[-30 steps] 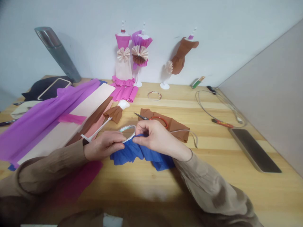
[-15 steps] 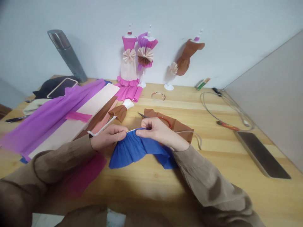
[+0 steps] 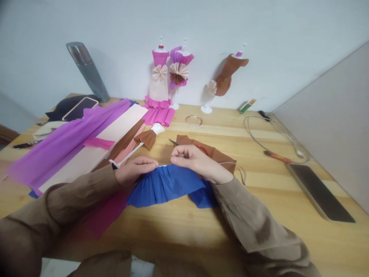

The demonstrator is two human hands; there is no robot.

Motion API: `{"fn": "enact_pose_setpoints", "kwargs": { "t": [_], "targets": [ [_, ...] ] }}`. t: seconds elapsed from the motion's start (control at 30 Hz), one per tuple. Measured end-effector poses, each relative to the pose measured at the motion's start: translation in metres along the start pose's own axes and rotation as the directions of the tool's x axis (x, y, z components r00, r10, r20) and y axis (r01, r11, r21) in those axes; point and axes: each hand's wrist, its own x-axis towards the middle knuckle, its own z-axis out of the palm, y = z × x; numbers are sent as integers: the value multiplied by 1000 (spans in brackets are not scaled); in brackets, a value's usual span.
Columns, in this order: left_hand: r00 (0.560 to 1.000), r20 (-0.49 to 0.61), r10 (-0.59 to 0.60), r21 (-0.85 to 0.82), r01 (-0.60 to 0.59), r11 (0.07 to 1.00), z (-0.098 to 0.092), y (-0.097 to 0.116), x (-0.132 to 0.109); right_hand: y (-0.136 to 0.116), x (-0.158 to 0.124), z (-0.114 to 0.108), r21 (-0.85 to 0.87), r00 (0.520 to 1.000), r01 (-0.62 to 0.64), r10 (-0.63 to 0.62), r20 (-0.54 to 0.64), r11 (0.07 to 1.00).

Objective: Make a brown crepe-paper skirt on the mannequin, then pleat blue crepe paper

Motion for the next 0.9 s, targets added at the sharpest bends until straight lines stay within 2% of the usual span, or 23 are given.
{"fn": "enact_pose_setpoints", "kwargs": {
  "t": [0.1,0.2,0.3,0.47,0.53,0.63,0.73,0.8,0.9],
  "targets": [
    [998,-29,-50,-68,48,997,1,-3,1,2,0,0,-50,995,-2,7,95,999],
    [998,-35,-48,-85,45,995,-1,-4,3,7,0,-2,-120,967,-7,37,252,993],
    [999,-30,-40,-91,37,995,-2,-4,3,10,0,-3,-156,942,32,22,334,987],
    [1000,-14,-2,-102,0,995,0,-5,-2,6,-3,-1,-63,955,-2,20,295,998],
    [999,45,27,-106,-22,994,0,-7,-4,3,-5,-1,-43,956,-2,15,294,999],
    [983,169,70,-129,-49,990,-3,-12,-2,0,-5,-3,-89,948,55,-24,318,994],
    [968,240,75,-94,-53,994,-8,-14,1,-1,-4,-6,-169,931,128,-60,360,977],
    [964,261,40,-25,-34,999,-8,-14,2,0,-3,-6,-199,922,164,-78,380,966],
    [974,226,-4,55,-8,998,-4,-11,0,0,-2,-2,-241,923,200,-100,372,950]
  ]
}}
